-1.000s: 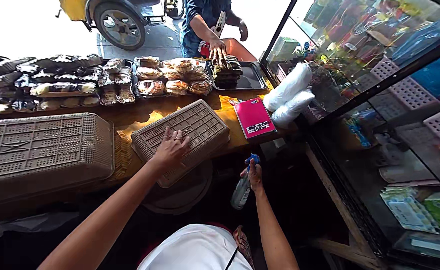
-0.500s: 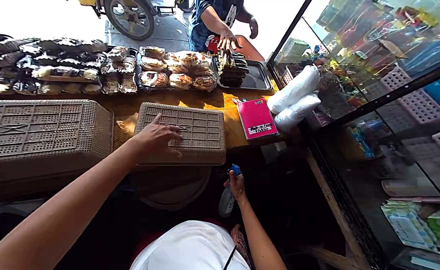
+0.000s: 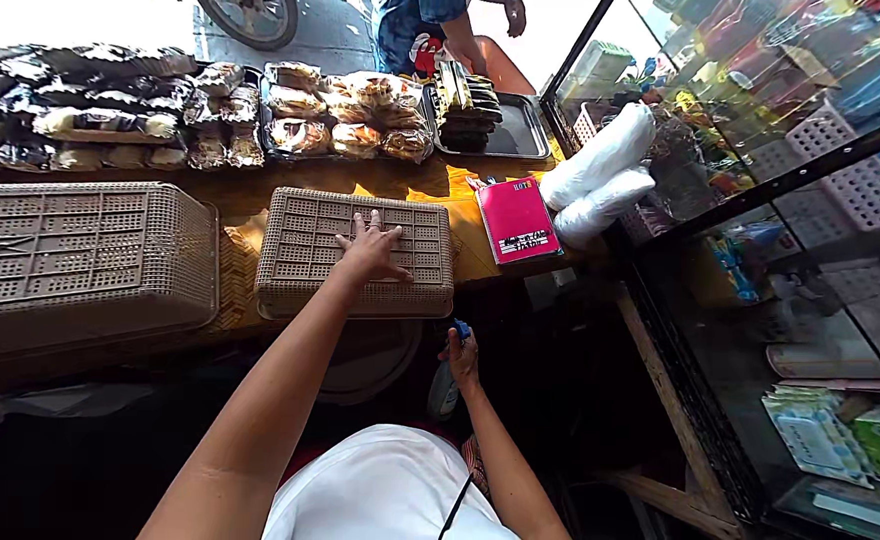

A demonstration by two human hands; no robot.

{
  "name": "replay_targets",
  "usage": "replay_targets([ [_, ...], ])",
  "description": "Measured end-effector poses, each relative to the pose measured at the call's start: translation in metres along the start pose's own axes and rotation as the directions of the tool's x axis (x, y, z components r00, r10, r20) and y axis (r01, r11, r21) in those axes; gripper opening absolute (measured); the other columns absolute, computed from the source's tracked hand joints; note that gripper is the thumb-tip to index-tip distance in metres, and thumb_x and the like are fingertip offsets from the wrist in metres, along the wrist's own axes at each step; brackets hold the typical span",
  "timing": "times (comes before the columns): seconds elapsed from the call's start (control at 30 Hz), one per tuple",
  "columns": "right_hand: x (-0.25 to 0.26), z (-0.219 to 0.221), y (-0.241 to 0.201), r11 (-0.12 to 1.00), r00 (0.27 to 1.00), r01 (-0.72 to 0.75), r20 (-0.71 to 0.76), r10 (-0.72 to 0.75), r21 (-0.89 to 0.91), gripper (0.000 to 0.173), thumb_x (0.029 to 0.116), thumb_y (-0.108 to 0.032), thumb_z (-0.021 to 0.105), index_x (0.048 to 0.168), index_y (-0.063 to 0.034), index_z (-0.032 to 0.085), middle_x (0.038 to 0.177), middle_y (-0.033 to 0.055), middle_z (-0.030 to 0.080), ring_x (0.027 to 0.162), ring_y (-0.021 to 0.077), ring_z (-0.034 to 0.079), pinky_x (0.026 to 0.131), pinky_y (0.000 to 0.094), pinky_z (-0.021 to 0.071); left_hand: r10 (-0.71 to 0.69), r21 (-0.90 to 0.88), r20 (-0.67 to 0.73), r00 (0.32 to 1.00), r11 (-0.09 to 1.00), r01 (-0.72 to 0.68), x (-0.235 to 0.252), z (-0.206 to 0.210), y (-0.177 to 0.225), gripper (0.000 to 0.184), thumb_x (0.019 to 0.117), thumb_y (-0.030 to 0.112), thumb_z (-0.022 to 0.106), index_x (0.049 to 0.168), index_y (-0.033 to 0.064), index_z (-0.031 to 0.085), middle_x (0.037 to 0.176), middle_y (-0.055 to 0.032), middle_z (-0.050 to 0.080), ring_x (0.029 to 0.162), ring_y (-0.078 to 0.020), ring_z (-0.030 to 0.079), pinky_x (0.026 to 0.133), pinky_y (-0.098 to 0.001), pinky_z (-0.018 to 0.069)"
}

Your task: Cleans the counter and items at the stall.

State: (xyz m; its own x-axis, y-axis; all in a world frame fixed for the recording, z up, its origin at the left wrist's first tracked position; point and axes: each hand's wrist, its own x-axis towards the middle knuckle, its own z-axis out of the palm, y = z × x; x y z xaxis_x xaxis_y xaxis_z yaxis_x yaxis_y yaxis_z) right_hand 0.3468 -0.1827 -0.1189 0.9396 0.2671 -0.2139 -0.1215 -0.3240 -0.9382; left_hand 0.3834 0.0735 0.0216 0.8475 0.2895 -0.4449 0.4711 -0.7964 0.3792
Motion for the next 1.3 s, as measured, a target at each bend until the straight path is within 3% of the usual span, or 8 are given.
replay_targets([
  [0.13, 0.009, -0.004, 0.000, 0.999, 0.998, 0.003, 0.068, -0.001, -0.038, 0.039, 0.1069, -0.019, 0.048, 0.125, 0.0150, 0.054, 0.110, 0.0222, 0.053, 0.065, 0.0139, 0.062, 0.062, 0.0263, 0.0582, -0.002, 0.007, 0.003, 1.000, 1.000, 0.002, 0.001, -0.001, 0.000, 0.099, 0.0779, 0.047, 0.088, 0.159, 0.0181, 0.039, 0.169, -0.0268, 0.006, 0.154, -0.0531, 0.000, 0.107, -0.0848, 0.0172],
  [0.33, 0.020, -0.007, -0.006, 1.000, 0.999, -0.011, 0.051, 0.011, 0.005, 0.036, 0.1078, -0.019, 0.047, 0.114, 0.0158, 0.053, 0.083, 0.0137, 0.059, 0.057, 0.0107, 0.060, 0.059, 0.0249, 0.0566, -0.001, -0.008, -0.009, 1.000, 1.000, 0.001, -0.001, -0.002, 0.001, 0.097, 0.0778, 0.045, 0.089, 0.158, 0.0181, 0.040, 0.169, -0.0263, 0.007, 0.154, -0.0527, 0.002, 0.106, -0.0847, 0.0182],
  [0.5, 0.033, -0.014, -0.005, 1.000, 0.983, -0.006, 0.183, 0.006, -0.004, 0.046, 0.1078, -0.025, 0.044, 0.130, 0.0157, 0.050, 0.114, 0.0242, 0.054, 0.072, 0.0167, 0.063, 0.065, 0.0284, 0.0576, 0.005, -0.015, -0.031, 1.000, 1.000, -0.006, 0.002, 0.002, -0.004, 0.098, 0.0766, 0.045, 0.089, 0.158, 0.0203, 0.041, 0.169, -0.0261, 0.008, 0.155, -0.0522, 0.001, 0.108, -0.0840, 0.0163],
  [0.7, 0.036, -0.016, -0.013, 1.000, 0.990, 0.008, 0.142, -0.006, -0.013, 0.041, 0.1088, -0.024, 0.043, 0.113, 0.0145, 0.058, 0.085, 0.0144, 0.061, 0.060, 0.0120, 0.061, 0.062, 0.0263, 0.0566, 0.005, -0.034, -0.061, 0.998, 0.999, -0.007, -0.001, 0.004, -0.008, 0.099, 0.0744, 0.046, 0.091, 0.158, 0.0228, 0.042, 0.171, -0.0201, 0.010, 0.156, -0.0469, 0.003, 0.108, -0.0840, 0.0143],
  [0.83, 0.043, -0.021, -0.025, 1.000, 0.974, 0.011, 0.226, -0.013, 0.010, 0.044, 0.1086, -0.025, 0.044, 0.125, 0.0144, 0.055, 0.106, 0.0220, 0.059, 0.068, 0.0178, 0.062, 0.066, 0.0311, 0.0573, 0.040, -0.019, -0.077, 0.996, 0.999, -0.042, -0.007, 0.004, -0.022, 0.105, 0.0740, 0.045, 0.091, 0.160, 0.0204, 0.037, 0.172, -0.0156, 0.010, 0.157, -0.0439, 0.004, 0.107, -0.0859, 0.0108],
  [0.97, 0.048, -0.023, -0.030, 0.997, 0.957, 0.076, 0.282, -0.073, 0.001, 0.048, 0.1077, -0.030, 0.046, 0.127, 0.0131, 0.052, 0.097, 0.0200, 0.062, 0.062, 0.0161, 0.061, 0.061, 0.0316, 0.0566, 0.088, 0.002, -0.046, 0.995, 0.996, -0.087, -0.018, -0.001, -0.035, 0.106, 0.0741, 0.041, 0.092, 0.161, 0.0178, 0.036, 0.172, -0.0146, 0.012, 0.158, -0.0418, 0.005, 0.109, -0.0840, 0.0114],
  [1.13, 0.043, -0.017, -0.021, 0.995, 0.944, 0.088, 0.323, -0.071, -0.038, 0.047, 0.1060, -0.029, 0.050, 0.124, 0.0136, 0.056, 0.108, 0.0210, 0.056, 0.071, 0.0171, 0.062, 0.065, 0.0288, 0.0565, 0.094, 0.004, -0.027, 0.995, 0.996, -0.094, -0.022, -0.002, -0.040, 0.106, 0.0732, 0.041, 0.093, 0.160, 0.0181, 0.037, 0.172, -0.0140, 0.013, 0.158, -0.0415, 0.006, 0.109, -0.0835, 0.0114],
  [1.3, 0.037, -0.007, -0.011, 0.993, 0.968, 0.090, 0.242, -0.070, -0.072, 0.047, 0.1062, -0.029, 0.048, 0.115, 0.0157, 0.060, 0.100, 0.0203, 0.057, 0.072, 0.0175, 0.063, 0.069, 0.0293, 0.0570, 0.076, -0.003, -0.006, 0.997, 0.997, -0.076, -0.023, -0.003, -0.038, 0.106, 0.0747, 0.041, 0.092, 0.161, 0.0190, 0.034, 0.172, -0.0123, 0.012, 0.158, -0.0404, 0.005, 0.109, -0.0838, 0.0108],
])
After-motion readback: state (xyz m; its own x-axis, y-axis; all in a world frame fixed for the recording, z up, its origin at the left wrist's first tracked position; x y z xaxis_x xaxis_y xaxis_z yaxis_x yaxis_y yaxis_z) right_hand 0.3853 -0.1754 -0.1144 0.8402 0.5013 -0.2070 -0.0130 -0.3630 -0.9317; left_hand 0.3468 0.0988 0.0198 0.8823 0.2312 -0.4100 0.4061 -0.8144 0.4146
